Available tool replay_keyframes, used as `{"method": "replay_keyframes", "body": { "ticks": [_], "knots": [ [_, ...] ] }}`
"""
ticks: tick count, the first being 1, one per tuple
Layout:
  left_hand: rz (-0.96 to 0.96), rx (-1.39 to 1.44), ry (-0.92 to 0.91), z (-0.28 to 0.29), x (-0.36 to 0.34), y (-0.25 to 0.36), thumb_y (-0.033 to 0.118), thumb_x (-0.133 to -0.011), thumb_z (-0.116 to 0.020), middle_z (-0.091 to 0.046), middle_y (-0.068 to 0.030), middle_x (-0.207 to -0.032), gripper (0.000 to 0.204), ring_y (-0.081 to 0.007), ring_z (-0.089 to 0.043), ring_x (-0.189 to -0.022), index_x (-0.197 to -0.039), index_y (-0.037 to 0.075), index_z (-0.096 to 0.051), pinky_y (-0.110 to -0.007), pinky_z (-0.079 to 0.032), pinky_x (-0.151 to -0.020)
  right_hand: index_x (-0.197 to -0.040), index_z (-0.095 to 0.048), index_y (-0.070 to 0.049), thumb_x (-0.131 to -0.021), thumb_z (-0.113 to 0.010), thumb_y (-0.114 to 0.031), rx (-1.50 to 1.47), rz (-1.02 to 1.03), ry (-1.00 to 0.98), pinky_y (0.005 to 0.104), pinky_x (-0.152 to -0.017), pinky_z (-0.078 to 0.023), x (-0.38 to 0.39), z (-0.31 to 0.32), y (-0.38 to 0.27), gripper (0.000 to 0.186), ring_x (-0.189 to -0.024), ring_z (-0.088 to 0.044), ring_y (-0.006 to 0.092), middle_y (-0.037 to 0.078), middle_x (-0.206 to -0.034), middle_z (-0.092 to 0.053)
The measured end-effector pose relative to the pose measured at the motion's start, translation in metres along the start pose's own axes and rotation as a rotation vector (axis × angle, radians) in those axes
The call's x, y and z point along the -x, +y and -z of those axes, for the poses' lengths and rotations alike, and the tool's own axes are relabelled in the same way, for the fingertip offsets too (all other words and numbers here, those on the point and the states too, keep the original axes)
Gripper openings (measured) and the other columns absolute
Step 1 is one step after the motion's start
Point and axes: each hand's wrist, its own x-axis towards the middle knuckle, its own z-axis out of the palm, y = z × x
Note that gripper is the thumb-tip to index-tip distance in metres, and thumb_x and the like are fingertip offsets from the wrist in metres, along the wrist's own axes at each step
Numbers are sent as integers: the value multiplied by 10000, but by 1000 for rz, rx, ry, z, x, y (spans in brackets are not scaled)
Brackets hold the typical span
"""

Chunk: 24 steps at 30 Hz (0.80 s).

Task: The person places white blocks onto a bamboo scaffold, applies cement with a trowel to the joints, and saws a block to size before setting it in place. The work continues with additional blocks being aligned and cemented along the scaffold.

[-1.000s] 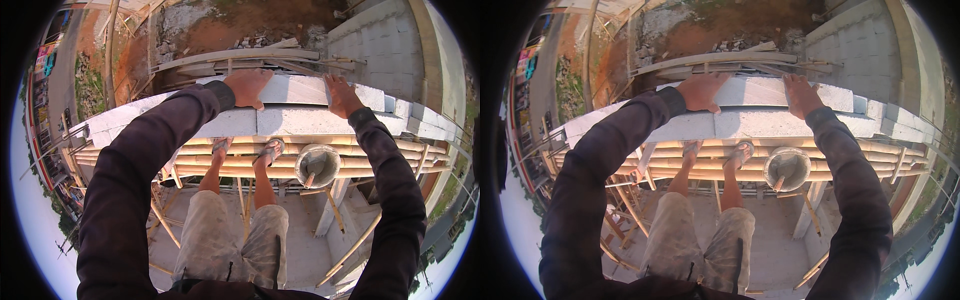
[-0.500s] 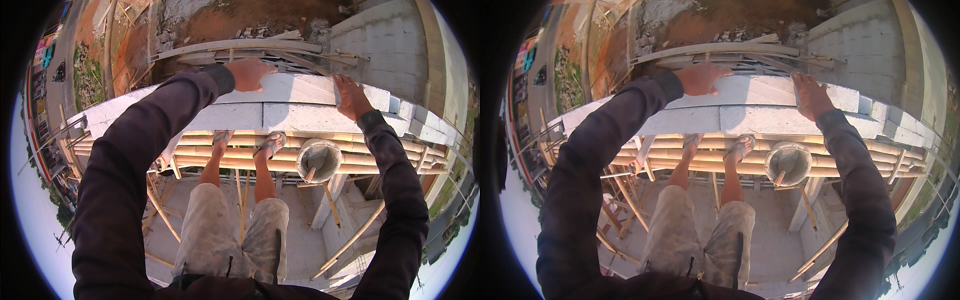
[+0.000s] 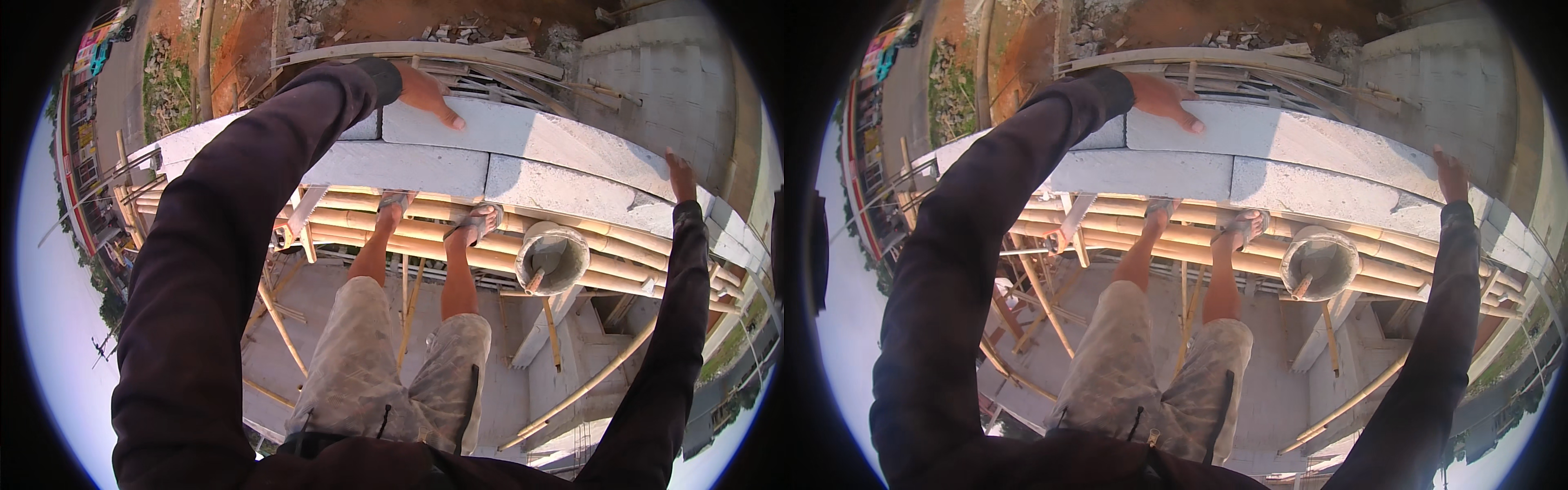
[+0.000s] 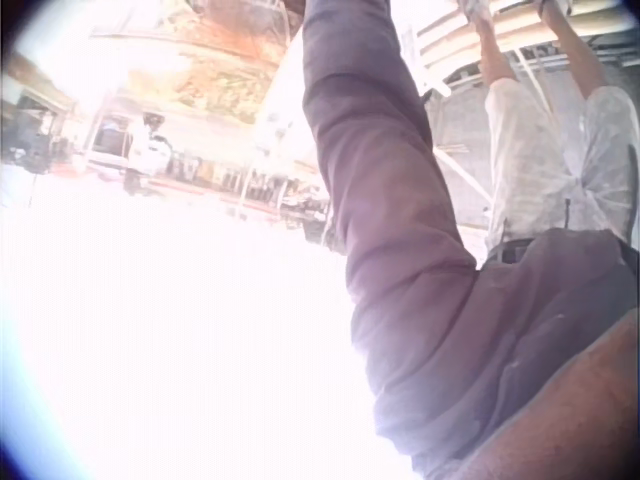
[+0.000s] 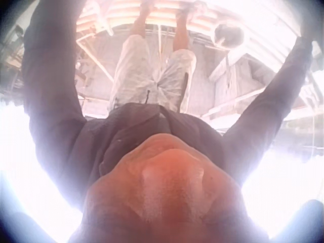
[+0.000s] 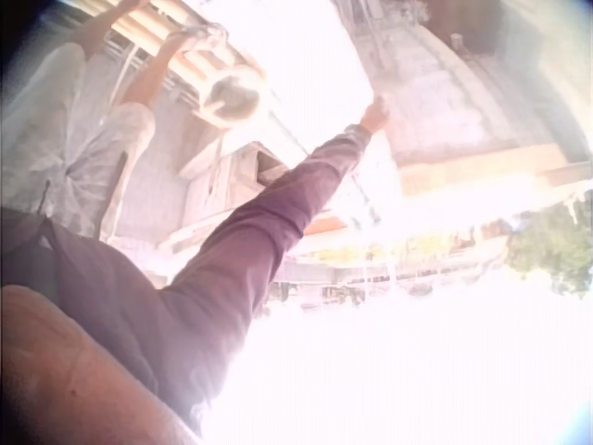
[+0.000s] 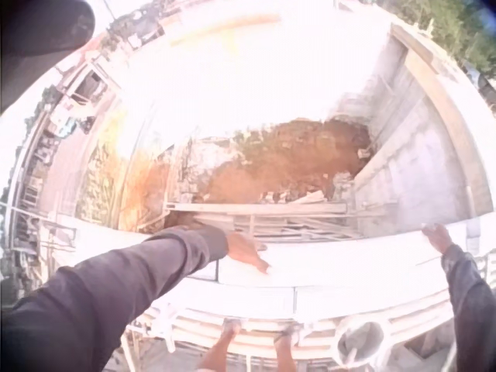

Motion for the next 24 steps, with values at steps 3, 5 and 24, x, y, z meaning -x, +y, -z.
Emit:
{"method": "replay_keyframes", "body": {
  "ticks": [3,5,24],
  "knots": [
    [-59,64,15,-2,-2,-5,961,-669,-520,-307,-320,-1573,1346,-434,-286,-1486,-1511,-77,-361,-491,-271,-1201,-1294,-605,-270,-953,-506,-105,18,8,67,476,-821,-563,5,-17,12,392,-995,-689,400,187,-1080,-689],
    [-80,79,-52,1,-3,-5,972,-681,-482,-314,-328,-1565,1333,-439,-287,-1483,-1492,-83,-393,-488,-258,-1209,-1265,-606,-251,-944,-528,-120,42,26,77,465,-805,-572,9,-9,6,355,-975,-700,377,150,-1026,-702],
    [-158,165,-86,10,1,-22,951,-735,-437,-306,-286,-1589,1172,-437,-247,-1502,-1507,69,-463,-556,-206,-1211,-1386,-508,-219,-896,-559,-16,119,81,133,415,-732,-587,15,-25,1,533,-864,-705,335,149,-939,-679]
  ]
}}
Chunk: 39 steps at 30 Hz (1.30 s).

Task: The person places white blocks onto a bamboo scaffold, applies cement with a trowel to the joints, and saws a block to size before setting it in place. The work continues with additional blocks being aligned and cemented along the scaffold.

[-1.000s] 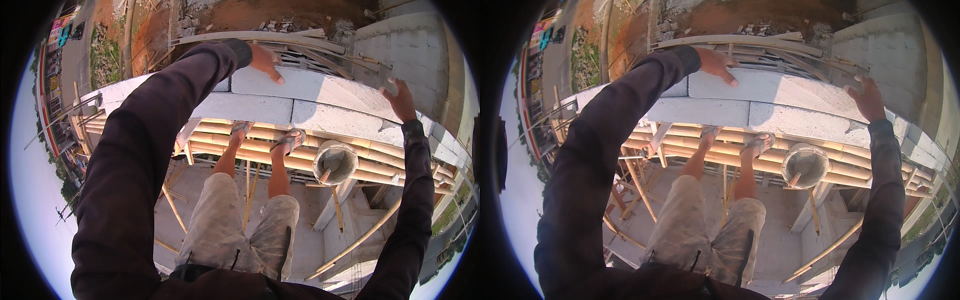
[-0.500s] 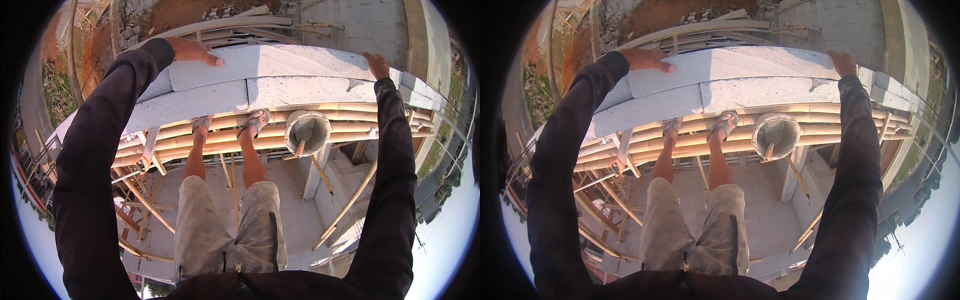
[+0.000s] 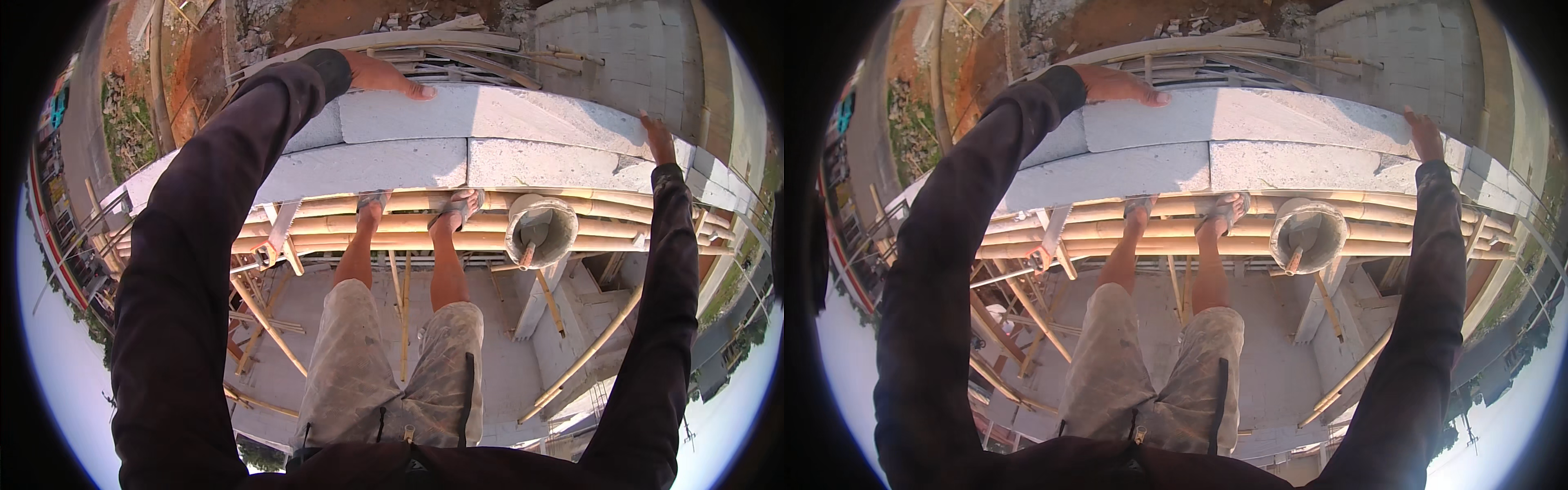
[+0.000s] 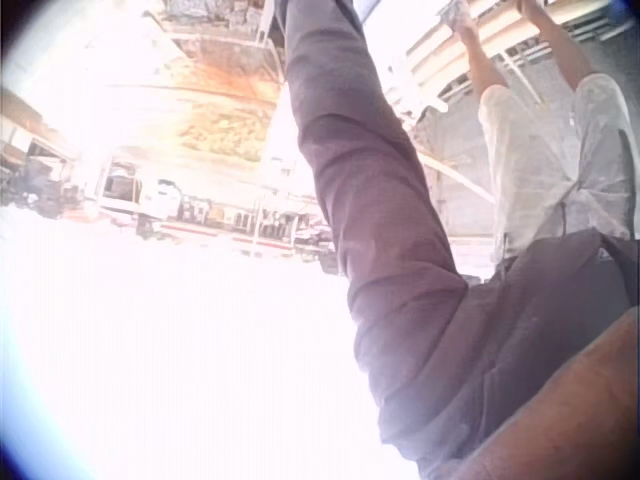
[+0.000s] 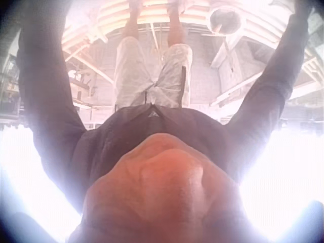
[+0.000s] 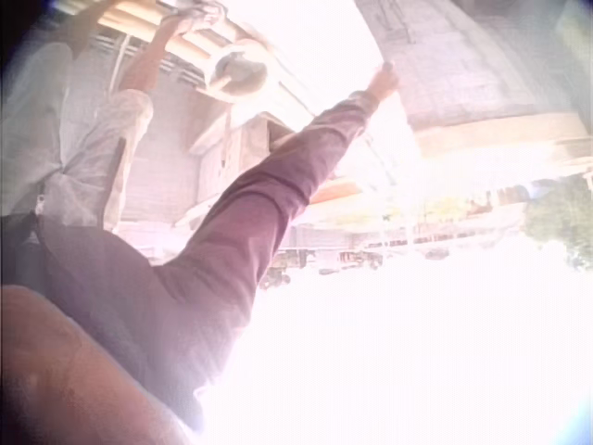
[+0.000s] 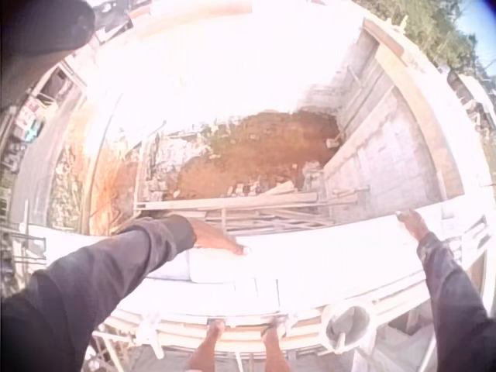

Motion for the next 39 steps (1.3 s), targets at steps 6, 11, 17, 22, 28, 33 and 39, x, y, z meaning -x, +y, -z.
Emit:
{"method": "replay_keyframes", "body": {
  "ticks": [6,11,17,22,28,33,39],
  "knots": [
    [12,-4,-141,8,3,1,900,-715,-571,-262,-279,-1612,1169,-450,-203,-1511,-1505,46,-458,-585,-176,-1208,-1347,-583,-105,-956,-546,-313,-384,-385,-156,482,-962,-470,-6,-17,17,445,-1127,-607,426,266,-1128,-650],
    [24,-7,-166,10,4,-4,866,-708,-619,-312,-264,-1595,1138,-430,-245,-1500,-1492,53,-482,-556,-197,-1205,-1224,-651,48,-935,-522,-662,-774,-660,-238,463,-1051,-393,-6,6,8,778,-1232,-556,434,292,-1251,-641],
    [105,-63,-184,14,0,2,800,-697,-688,-320,-283,-1583,1207,-412,-319,-1473,-1521,-28,-386,-510,-255,-1197,-1210,-640,15,-972,-446,-650,-597,-520,-180,481,-1026,-421,-3,-1,4,733,-1172,-570,479,302,-1222,-639],
    [87,-79,-145,8,-12,5,767,-702,-710,-300,-321,-1574,1245,-423,-323,-1464,-1531,-75,-318,-465,-282,-1196,-1302,-608,-121,-1017,-479,-456,-416,-285,-129,458,-989,-462,4,-2,0,458,-1121,-621,421,241,-1213,-637],
    [-159,-26,76,-10,-54,47,781,-658,-742,-355,-344,-1535,1294,-440,-387,-1426,-1535,-66,-309,-450,-327,-1172,-1312,-606,-178,-1008,-495,-472,-572,-442,-117,434,-1036,-445,0,35,-33,437,-1200,-588,400,205,-1246,-637],
    [-204,-39,124,-11,-81,87,785,-692,-713,-345,-343,-1542,1260,-427,-371,-1439,-1537,-60,-310,-446,-321,-1174,-1375,-585,-61,-860,-607,-700,-858,-868,-94,417,-1126,-390,-6,77,-66,820,-1333,-518,376,235,-1402,-565],
    [-179,4,116,-4,-113,120,832,-744,-622,-357,-318,-1550,1183,-425,-364,-1445,-1516,-33,-387,-468,-281,-1187,-1400,-546,8,-832,-644,-688,-937,-860,-12,420,-1131,-390,1,97,-77,904,-1341,-513,381,254,-1414,-556]
  ]
}}
